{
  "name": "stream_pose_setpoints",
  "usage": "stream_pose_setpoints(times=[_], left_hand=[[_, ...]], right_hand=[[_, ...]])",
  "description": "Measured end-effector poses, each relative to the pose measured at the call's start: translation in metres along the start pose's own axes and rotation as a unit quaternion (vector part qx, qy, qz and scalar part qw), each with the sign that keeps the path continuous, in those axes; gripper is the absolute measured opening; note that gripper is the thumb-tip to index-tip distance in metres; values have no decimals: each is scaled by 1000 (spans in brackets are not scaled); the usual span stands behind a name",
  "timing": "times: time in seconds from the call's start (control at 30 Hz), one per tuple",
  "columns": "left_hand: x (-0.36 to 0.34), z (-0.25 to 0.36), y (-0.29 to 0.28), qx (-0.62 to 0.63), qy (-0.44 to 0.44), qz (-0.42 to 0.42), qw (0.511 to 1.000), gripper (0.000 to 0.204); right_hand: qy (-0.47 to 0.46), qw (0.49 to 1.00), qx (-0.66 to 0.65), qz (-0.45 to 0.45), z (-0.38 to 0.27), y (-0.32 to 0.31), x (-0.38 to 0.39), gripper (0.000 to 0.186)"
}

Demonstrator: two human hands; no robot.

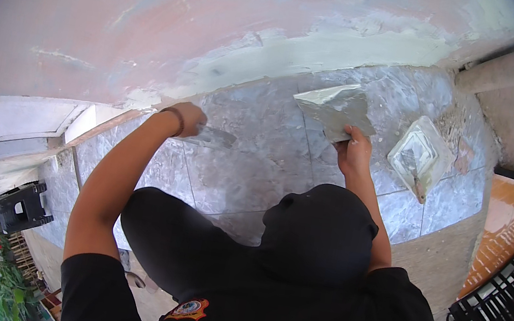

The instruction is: The person kneels and uses a trowel and hawk to scoop white plaster from a container and apply it to a wall section near a window. The person repeatedly spreads and smooths the plaster along the wall surface.

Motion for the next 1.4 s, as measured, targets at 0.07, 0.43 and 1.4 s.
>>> stream_pose_setpoints(times=[0.07, 0.43, 1.4], left_hand=[[19, -16, 18, 13, -28, 3, 1000, 25], [49, -34, 60, 144, 25, 112, 983, 27], [23, -30, 41, 143, 47, 120, 981, 34]], right_hand=[[9, 1000, 18, 6, 9, 18, -8, 37], [-18, 995, 95, 27, 8, 100, -58, 37], [-146, 984, 86, -61, -142, 216, 116, 61]])
Point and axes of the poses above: each hand's wrist, its own x-axis away from the middle knuckle, its own y-axis out of the palm, z = x × y, the point moved 3 cm from there along -x, towards the middle knuckle, and after that the axes turned 8 degrees about y, right-handed, at the moved point
